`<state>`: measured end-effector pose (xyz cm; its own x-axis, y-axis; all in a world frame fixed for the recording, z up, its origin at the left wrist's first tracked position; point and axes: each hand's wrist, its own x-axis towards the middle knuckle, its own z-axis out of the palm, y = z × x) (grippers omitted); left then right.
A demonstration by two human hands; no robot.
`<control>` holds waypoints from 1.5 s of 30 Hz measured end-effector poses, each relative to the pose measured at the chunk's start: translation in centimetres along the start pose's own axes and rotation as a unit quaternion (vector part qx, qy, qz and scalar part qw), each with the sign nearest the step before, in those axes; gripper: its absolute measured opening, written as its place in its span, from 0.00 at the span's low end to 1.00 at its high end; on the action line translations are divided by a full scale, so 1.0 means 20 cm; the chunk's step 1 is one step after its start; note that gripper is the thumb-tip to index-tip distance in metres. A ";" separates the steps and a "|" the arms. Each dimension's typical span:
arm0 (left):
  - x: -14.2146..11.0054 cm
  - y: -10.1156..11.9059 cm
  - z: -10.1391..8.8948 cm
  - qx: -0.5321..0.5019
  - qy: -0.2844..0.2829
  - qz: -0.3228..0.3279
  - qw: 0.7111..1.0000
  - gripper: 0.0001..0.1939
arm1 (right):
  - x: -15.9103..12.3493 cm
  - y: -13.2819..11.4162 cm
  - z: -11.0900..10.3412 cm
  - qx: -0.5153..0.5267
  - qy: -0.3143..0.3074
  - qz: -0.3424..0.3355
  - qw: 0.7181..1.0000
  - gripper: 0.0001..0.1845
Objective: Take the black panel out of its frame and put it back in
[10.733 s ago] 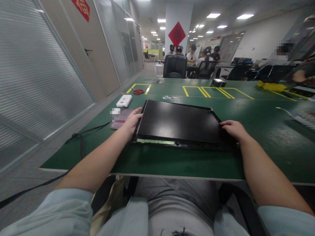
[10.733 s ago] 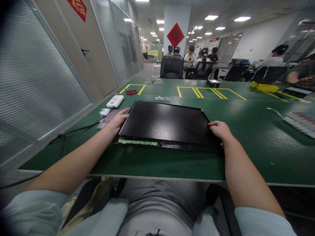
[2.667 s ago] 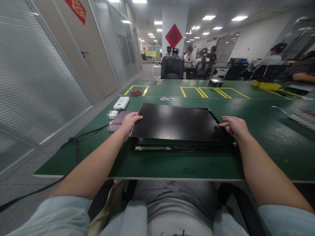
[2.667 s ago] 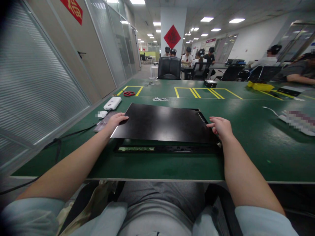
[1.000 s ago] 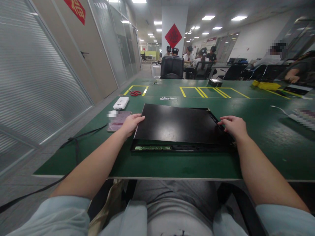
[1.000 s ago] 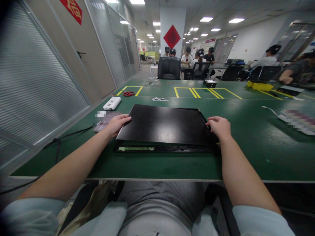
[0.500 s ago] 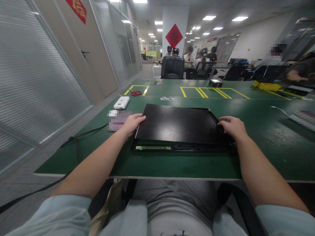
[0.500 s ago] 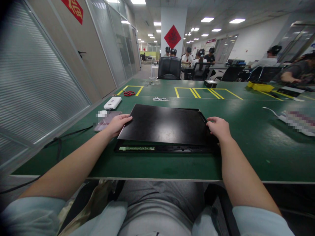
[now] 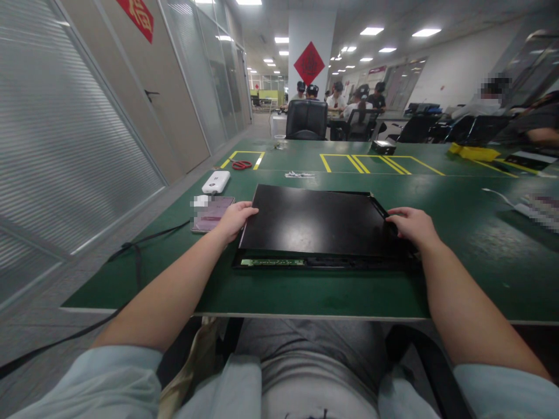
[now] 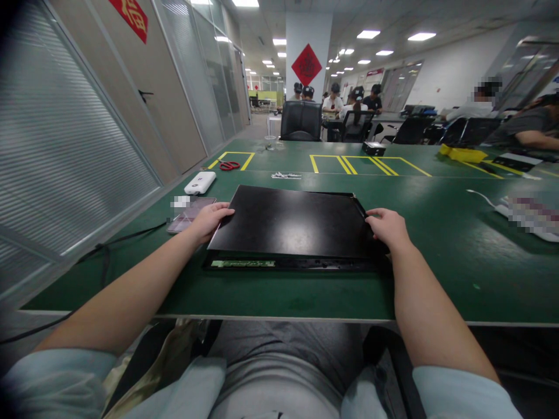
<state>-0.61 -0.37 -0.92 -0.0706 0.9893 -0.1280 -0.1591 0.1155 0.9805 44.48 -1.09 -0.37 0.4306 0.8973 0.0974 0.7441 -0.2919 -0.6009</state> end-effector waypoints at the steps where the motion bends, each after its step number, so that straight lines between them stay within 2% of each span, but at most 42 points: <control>1: 0.00 0.00 0.00 0.004 -0.001 0.001 1.000 0.11 | 0.00 0.00 0.00 0.001 0.000 0.001 1.000 0.17; 14: 0.01 -0.01 0.00 0.037 0.012 0.023 0.999 0.10 | 0.01 0.02 0.01 0.008 0.002 0.001 1.000 0.17; 29: 0.01 -0.02 -0.01 0.038 -0.001 0.027 0.999 0.12 | -0.01 -0.01 0.00 0.007 0.006 0.009 1.000 0.15; 35: 0.03 -0.03 -0.02 0.020 0.012 0.022 0.999 0.22 | 0.00 0.00 0.01 0.011 0.008 0.012 1.000 0.15; 45: 0.07 -0.06 -0.06 0.034 0.023 0.032 0.999 0.28 | 0.02 0.02 0.02 0.014 0.005 0.012 1.000 0.16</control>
<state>-1.66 0.81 -2.42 -0.1242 0.9897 -0.0709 -0.0859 0.0605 0.9945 44.79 -0.82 -0.86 0.4533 0.8868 0.0899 0.7188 -0.3041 -0.6252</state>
